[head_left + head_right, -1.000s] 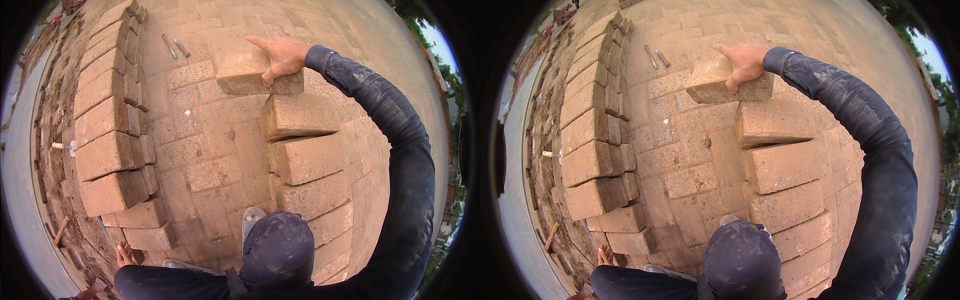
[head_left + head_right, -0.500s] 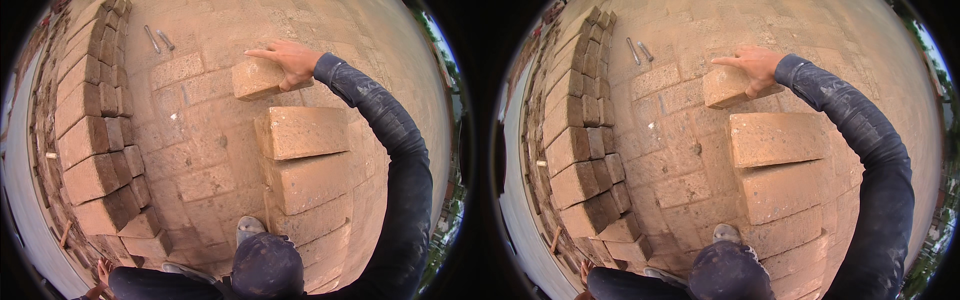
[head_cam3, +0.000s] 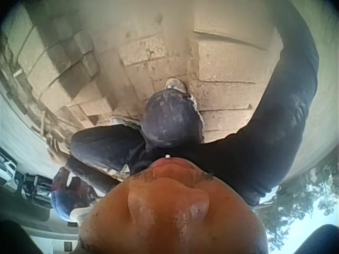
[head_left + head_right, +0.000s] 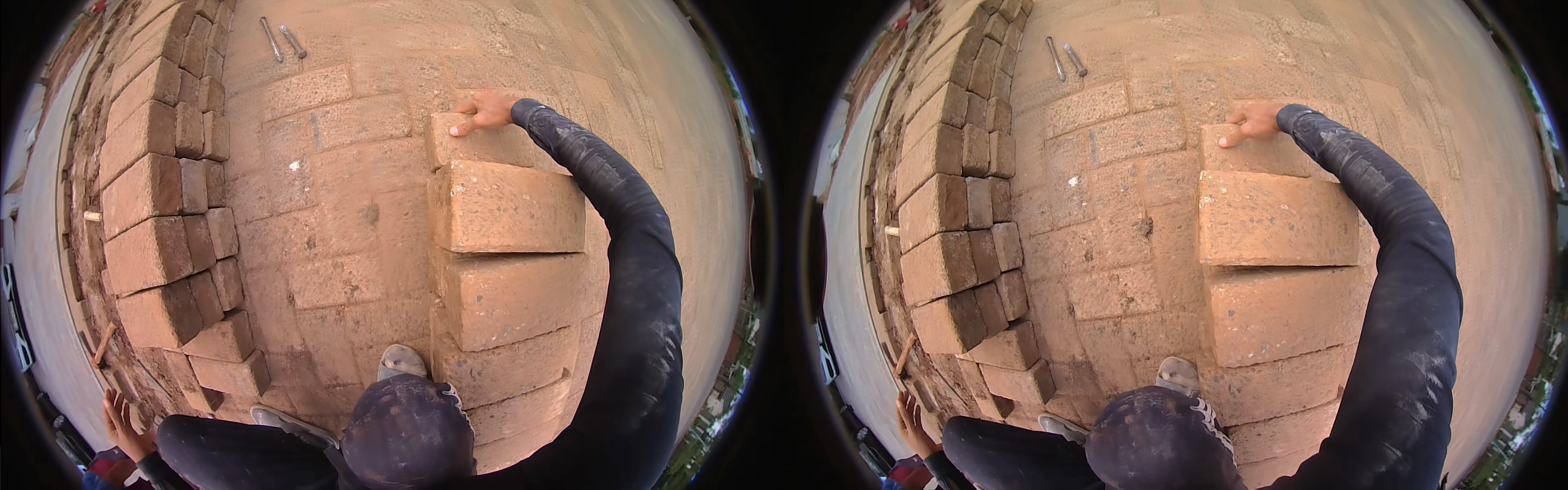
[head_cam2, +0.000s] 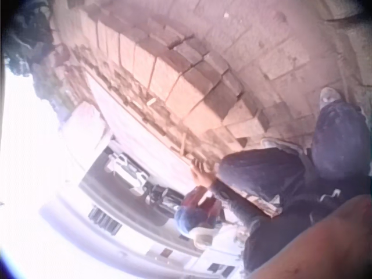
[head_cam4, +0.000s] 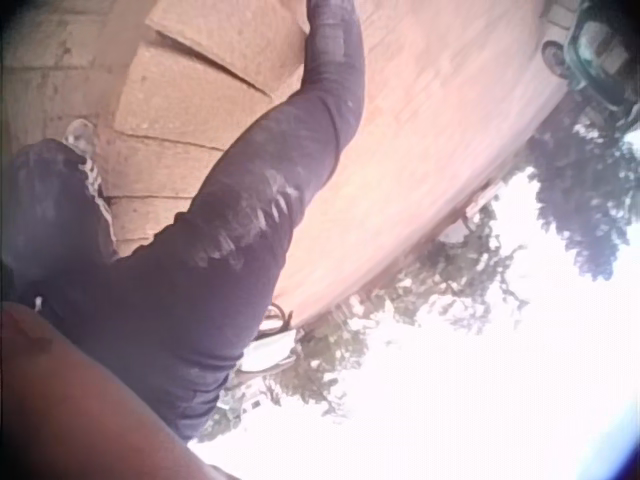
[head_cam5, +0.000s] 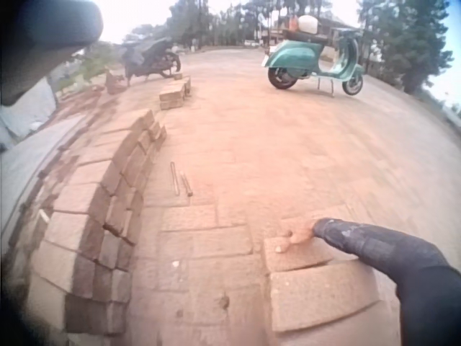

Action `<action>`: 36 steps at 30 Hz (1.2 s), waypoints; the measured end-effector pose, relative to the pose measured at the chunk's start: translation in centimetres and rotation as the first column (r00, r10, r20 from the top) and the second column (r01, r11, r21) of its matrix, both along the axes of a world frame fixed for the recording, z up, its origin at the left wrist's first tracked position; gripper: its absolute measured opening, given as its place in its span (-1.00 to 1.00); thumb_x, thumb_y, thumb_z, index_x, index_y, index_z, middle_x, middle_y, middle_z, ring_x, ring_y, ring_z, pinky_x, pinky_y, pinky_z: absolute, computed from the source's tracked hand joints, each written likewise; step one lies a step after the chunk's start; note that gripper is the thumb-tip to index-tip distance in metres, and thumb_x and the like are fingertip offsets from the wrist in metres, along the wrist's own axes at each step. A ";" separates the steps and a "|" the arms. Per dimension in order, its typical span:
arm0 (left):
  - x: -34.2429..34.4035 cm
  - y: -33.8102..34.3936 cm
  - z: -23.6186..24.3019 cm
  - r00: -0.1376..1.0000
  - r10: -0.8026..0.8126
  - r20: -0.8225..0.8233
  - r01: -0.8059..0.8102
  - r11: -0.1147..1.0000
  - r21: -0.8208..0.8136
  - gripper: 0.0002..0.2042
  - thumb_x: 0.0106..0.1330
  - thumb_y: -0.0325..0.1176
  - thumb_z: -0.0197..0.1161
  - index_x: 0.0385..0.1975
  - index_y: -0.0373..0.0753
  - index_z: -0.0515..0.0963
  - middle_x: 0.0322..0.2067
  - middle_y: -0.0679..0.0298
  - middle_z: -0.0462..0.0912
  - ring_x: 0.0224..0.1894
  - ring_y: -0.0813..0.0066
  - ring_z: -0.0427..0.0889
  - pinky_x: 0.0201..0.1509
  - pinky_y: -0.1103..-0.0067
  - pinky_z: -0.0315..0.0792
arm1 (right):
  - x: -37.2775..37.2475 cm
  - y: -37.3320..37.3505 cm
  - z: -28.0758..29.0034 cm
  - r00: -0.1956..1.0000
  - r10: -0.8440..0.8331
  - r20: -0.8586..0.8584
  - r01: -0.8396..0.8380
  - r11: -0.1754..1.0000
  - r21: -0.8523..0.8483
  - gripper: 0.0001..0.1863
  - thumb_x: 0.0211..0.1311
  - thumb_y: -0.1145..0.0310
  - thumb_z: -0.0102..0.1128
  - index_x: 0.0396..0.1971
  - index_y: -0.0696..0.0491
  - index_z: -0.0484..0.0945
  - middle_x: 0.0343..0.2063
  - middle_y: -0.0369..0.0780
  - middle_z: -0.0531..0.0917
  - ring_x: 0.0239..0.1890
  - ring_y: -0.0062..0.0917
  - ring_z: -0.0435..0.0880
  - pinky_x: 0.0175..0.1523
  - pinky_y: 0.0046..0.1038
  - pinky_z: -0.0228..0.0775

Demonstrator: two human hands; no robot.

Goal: The person lays rectangular bricks onto a prepared sand base to form a curved wall. They pick up bricks from a nearby pile, place them into position, and adjust them by hand to align with the existing structure.

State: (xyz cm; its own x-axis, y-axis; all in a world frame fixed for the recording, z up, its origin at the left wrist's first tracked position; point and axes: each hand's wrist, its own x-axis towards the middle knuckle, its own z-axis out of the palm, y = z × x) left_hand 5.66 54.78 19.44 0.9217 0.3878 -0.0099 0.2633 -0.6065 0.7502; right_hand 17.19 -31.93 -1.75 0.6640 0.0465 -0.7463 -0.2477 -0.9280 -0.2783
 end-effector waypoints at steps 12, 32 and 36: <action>-6.5 3.3 -7.7 0.977 0.147 -0.156 -0.159 0.985 -0.067 -0.61 0.42 -0.11 0.20 -0.02 -0.34 0.60 -0.18 0.21 0.70 -0.15 0.48 0.66 -0.06 0.57 0.47 | 0.8 2.5 2.8 0.976 0.067 0.205 -0.075 0.997 0.032 -0.37 0.31 -0.07 0.18 0.07 0.22 0.57 -0.02 -0.01 0.66 0.11 -0.26 0.59 0.23 -0.25 0.35; -7.2 -0.4 -24.1 0.999 0.038 -0.032 -0.015 0.849 0.528 -0.28 0.17 0.16 0.32 -0.06 -0.52 0.46 -0.19 0.01 0.43 -0.10 0.08 0.40 0.03 0.30 0.31 | -10.5 57.0 5.7 0.715 0.668 0.206 -0.681 0.599 0.421 -0.40 0.22 -0.10 0.23 -0.05 0.18 0.62 -0.44 0.06 0.68 -0.22 -0.05 0.69 -0.10 -0.15 0.51; -7.3 1.2 -23.5 0.977 0.042 -0.207 0.062 0.879 0.472 -0.27 0.15 0.27 0.27 -0.23 -0.48 0.47 -0.29 0.01 0.45 -0.21 0.05 0.43 -0.08 0.25 0.33 | -10.9 59.5 4.7 0.797 0.547 0.257 -0.594 0.630 0.500 -0.42 0.20 -0.07 0.26 -0.09 0.20 0.63 -0.42 0.03 0.70 -0.24 -0.07 0.70 -0.12 -0.16 0.51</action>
State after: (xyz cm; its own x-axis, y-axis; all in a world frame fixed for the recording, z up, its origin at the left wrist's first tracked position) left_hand -1.65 55.95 -4.04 0.9228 0.3849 -0.0163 0.3715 -0.8780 0.3019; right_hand 6.29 27.60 2.94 0.4181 0.8040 -0.4229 0.3229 -0.5666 -0.7581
